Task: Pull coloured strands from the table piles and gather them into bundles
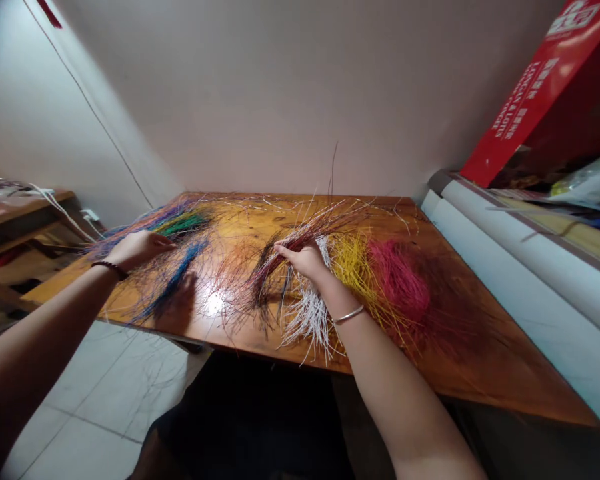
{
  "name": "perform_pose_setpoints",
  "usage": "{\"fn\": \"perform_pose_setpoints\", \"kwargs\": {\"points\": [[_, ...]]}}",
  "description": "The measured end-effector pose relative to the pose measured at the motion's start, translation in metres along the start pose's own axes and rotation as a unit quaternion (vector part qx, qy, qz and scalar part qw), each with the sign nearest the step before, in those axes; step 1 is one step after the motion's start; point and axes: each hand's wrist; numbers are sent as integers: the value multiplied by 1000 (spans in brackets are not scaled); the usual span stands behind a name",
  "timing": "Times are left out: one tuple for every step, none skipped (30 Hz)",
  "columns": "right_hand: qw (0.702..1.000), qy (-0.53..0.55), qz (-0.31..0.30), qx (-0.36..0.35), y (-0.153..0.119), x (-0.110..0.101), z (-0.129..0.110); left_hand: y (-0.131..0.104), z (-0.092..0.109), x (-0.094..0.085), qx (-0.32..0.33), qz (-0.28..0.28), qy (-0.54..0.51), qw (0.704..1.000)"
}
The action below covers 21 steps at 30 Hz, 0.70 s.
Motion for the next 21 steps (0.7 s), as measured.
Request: {"fn": "perform_pose_setpoints", "kwargs": {"points": [[1000, -1, 0, 2, 0, 0, 0, 7, 3, 3, 1, -55, 36, 998], [1000, -2, -1, 4, 0, -1, 0, 13, 11, 8, 2, -92, 58, 994], [1000, 0, -1, 5, 0, -1, 0, 17, 22, 15, 8, -114, 55, 992], [1000, 3, -1, 7, 0, -1, 0, 18, 37, 25, 25, -128, 34, 991], [1000, 9, -2, 9, -1, -1, 0, 18, 53, 36, 50, -143, 17, 988], [1000, 14, -2, 13, -1, -1, -1, 16, 71, 48, 79, -154, 2, 985], [1000, 18, -2, 18, -2, -1, -1, 13, 88, 61, 104, -152, -10, 983], [1000, 21, -3, 22, -2, -1, -2, 10, 104, 74, 122, -151, -23, 981], [999, 22, -3, 25, -2, 0, -2, 8, 117, 86, 133, -153, -38, 978], [999, 22, -2, 25, -3, 0, -3, 6, 127, 97, 139, -166, -54, 975], [999, 22, 2, 23, -3, 0, -3, 4, 134, 106, 136, -185, -73, 971], [1000, 22, 7, 21, -3, 0, -3, 2, 138, 115, 129, -198, -88, 968], [999, 23, 13, 18, -3, 0, -4, 1, 139, 123, 119, -203, -100, 967], [999, 26, 18, 16, -2, 1, -4, -1, 139, 129, 107, -200, -109, 968], [999, 30, 23, 15, -2, 1, -4, -2, 138, 135, 94, -190, -117, 970], [999, 35, 26, 16, -3, 1, -4, -3, 136, 140, 81, -179, -124, 973], [999, 38, 26, 19, -3, 1, -4, -4, 134, 144, 70, -168, -128, 975], [999, 41, 26, 23, -4, 1, -4, -4, 133, 147, 63, -163, -131, 976], [998, 42, 26, 28, -5, 1, -5, -4, 131, 149, 60, -163, -131, 976], [998, 43, 25, 32, -6, 1, -5, -4, 131, 151, 62, -165, -128, 976], [998, 45, 24, 35, -7, 1, -6, -4, 130, 153, 67, -169, -127, 975]]}}
Point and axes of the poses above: each hand's wrist, its own y-axis towards the middle knuckle, its own x-axis out of the palm, z = x × y, and after that the axes turned 7 degrees about x, right-handed
